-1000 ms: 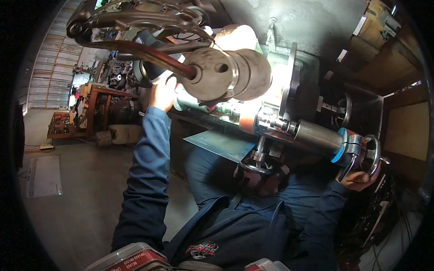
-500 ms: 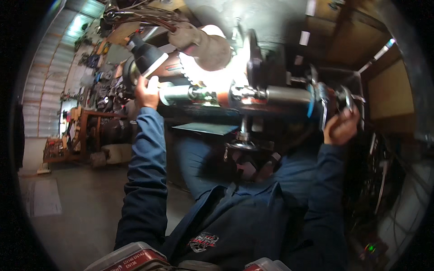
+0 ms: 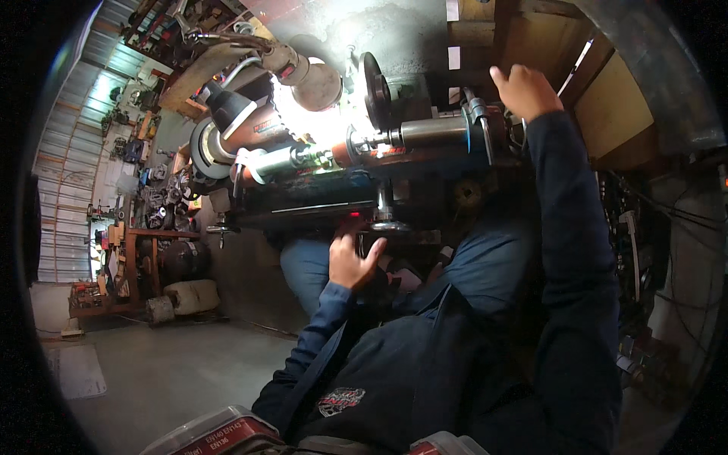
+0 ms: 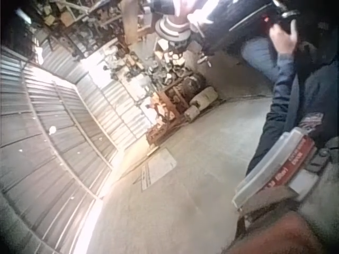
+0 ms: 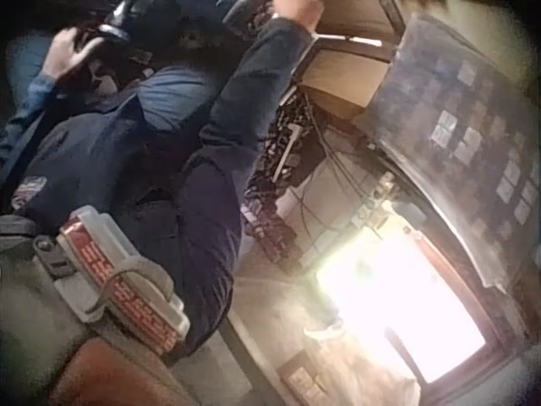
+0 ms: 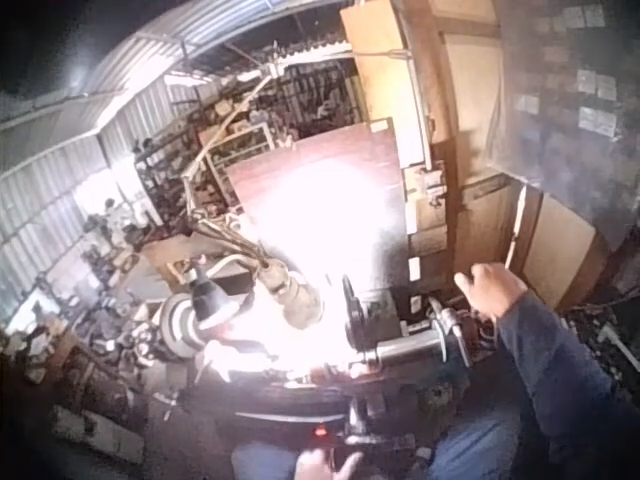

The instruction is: Grinding a metal valve using a specialized machine tool.

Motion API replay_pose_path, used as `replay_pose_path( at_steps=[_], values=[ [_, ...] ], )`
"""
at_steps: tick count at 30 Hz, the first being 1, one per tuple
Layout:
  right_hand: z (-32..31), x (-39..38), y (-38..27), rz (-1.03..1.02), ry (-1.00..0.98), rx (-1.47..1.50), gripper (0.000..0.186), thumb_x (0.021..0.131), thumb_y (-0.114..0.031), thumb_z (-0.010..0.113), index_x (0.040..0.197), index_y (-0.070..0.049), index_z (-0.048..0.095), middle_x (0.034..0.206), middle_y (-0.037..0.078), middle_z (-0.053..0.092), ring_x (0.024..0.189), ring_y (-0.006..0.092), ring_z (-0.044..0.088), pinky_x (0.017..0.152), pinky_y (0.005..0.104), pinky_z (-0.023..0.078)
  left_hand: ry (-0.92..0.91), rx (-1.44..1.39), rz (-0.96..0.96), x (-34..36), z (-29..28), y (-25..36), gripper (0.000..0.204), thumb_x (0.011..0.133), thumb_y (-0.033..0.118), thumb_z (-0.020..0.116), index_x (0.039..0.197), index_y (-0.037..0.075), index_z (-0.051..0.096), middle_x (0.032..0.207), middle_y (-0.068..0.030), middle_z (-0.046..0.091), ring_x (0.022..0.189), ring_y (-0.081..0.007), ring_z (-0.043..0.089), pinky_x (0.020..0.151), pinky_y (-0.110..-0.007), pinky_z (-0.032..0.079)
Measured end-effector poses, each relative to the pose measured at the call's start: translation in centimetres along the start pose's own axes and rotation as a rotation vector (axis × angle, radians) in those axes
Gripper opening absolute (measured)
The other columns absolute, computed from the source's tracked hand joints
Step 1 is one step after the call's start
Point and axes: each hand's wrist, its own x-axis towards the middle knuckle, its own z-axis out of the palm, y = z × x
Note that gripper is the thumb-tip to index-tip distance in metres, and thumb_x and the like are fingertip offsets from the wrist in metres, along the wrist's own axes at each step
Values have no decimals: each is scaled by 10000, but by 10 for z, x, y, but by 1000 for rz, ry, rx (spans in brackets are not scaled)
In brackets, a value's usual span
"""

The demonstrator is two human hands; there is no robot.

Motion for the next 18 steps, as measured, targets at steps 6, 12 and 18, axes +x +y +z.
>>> replay_pose_path(
  at_steps=[6, 12, 18],
  values=[
    [-7, 13, -22, -142, -550, -269, 320, 931, -272, 520, 1018, -20, 697, 1141, 197, 663, 1064, 374, 636, 904, 447, 508, -322, 51, -297, 48, 38, -18, 858, 739, 573, 747, 1295, -34, 503, 1210, -269, 607, 1129, -411, 592, 981, -426, 462],
    [25, 3, 13, -226, -232, -359, 266, 901, -186, 502, 1020, -90, 719, 1095, 148, 685, 1030, 355, 646, 898, 455, 512, -155, 96, -469, 55, 47, -6, 459, 754, 325, 592, 1085, 15, 663, 1043, -263, 660, 980, -437, 624, 876, -484, 492],
    [30, -26, 11, -2, 89, 18, 315, 934, -289, 467, 1048, -107, 696, 1030, 163, 689, 998, 385, 626, 881, 470, 487, -48, -240, -226, 38, 70, -71, 278, 787, 185, 533, 909, -5, 696, 883, -213, 690, 874, -390, 660, 802, -460, 506]
  ],
)
